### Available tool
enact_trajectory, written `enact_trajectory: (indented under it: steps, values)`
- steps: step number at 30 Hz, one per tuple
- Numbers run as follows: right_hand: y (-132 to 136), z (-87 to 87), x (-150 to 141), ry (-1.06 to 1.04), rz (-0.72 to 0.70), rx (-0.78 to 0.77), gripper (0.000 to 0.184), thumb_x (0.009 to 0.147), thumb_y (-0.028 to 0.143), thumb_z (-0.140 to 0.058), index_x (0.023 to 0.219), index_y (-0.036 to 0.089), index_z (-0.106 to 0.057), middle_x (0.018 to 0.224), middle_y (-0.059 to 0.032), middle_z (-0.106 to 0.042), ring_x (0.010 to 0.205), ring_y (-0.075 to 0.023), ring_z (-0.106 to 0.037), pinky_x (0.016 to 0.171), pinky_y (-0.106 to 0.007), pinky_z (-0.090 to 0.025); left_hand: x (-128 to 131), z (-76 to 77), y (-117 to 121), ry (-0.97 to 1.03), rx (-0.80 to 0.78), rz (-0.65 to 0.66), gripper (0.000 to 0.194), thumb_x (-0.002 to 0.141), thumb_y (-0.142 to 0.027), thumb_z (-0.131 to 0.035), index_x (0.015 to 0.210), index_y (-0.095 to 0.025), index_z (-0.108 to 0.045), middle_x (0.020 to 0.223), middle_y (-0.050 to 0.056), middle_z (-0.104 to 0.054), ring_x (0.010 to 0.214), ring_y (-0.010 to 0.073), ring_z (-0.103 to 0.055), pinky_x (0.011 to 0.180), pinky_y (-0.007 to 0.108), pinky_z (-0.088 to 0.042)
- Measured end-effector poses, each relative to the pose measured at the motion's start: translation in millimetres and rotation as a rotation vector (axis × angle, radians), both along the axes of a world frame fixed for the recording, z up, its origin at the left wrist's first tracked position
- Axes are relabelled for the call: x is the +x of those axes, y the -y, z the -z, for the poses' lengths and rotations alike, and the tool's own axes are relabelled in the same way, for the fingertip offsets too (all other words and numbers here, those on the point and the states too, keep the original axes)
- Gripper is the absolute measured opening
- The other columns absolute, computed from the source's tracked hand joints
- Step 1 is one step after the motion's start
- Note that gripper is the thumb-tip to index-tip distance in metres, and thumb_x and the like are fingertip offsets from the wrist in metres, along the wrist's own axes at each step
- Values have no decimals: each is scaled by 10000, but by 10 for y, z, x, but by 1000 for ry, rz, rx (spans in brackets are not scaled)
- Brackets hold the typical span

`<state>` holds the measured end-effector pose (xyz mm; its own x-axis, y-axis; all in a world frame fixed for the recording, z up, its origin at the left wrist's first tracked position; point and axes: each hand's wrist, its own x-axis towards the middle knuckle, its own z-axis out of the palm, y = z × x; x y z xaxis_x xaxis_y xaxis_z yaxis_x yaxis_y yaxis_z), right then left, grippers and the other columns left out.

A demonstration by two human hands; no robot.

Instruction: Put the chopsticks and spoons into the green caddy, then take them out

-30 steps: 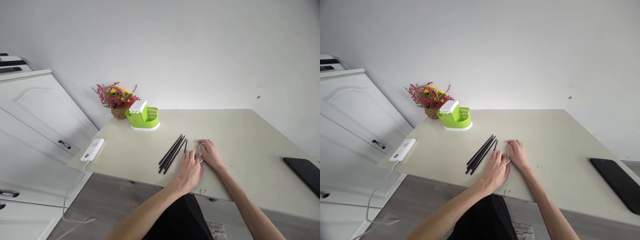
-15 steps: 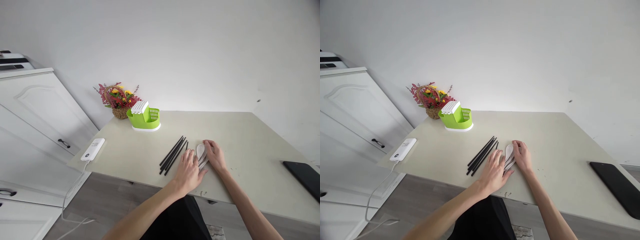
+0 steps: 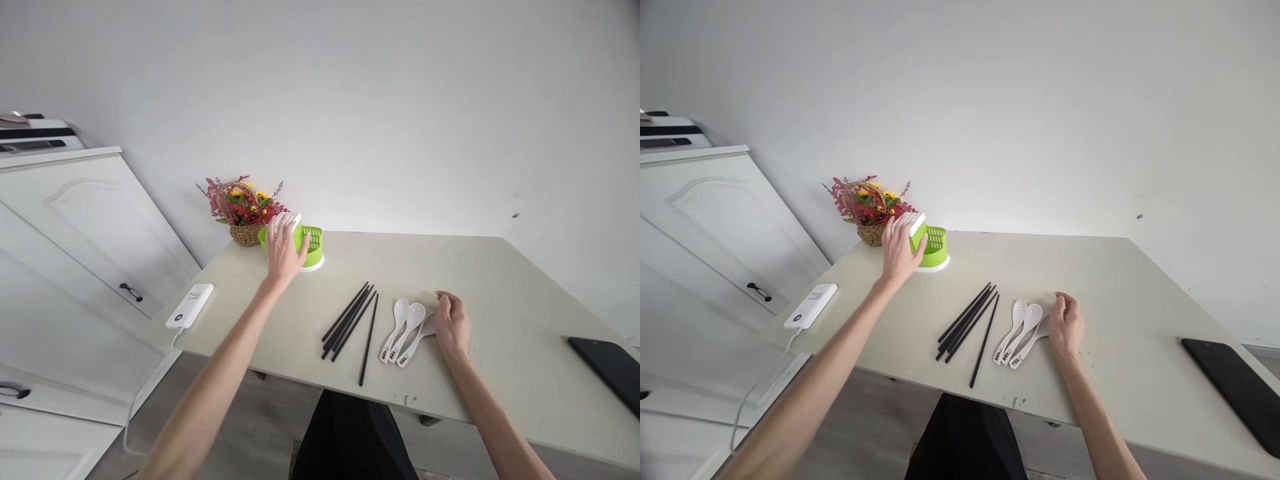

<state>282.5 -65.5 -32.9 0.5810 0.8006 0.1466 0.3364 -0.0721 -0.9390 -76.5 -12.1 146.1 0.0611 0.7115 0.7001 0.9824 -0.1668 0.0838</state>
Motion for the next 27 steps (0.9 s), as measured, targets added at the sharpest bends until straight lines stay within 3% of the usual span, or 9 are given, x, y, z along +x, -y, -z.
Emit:
enact_trajectory:
  steps: [5,12,16,22,27]
  values:
    - [0,4,-7,5,-5,-7,396,977,454,-405,1154,217,-668,1209,-118,-715,1048,-286,-637,905,-390,-437,-314,112,-135,3,-73,-40,464,1091,-433,-483,1428,-114,-479,1580,98,-546,1528,271,-328,1280,544,-155]
    - [2,1,-21,14,-8,-3,404,958,460,-412,1134,209,-675,1208,-130,-720,1065,-292,-635,929,-391,-431,-175,160,-169,12,-66,13,437,1109,-415,-432,1403,-114,-549,1526,67,-608,1481,257,-377,1253,537,-231]
    - [-6,-5,-38,21,-4,1,418,950,462,-401,1119,202,-681,1209,-128,-727,1061,-286,-638,924,-385,-430,144,209,-260,27,-49,50,463,1093,-439,-452,1398,-128,-608,1490,78,-633,1449,273,-424,1243,492,-299]
    - [-10,-5,-39,38,5,5,414,934,452,-404,1109,205,-687,1192,-107,-737,1027,-261,-634,884,-357,-429,947,327,-345,84,-25,196,444,1053,-443,-495,1381,-196,-664,1449,81,-659,1464,319,-447,1229,528,-366]
    - [-3,-8,-30,38,-3,6,408,927,434,-411,1121,198,-682,1146,-100,-742,971,-252,-638,844,-350,-432,1499,368,-314,92,-41,316,463,1032,-421,-518,1374,-146,-666,1451,114,-656,1479,331,-431,1233,519,-374]
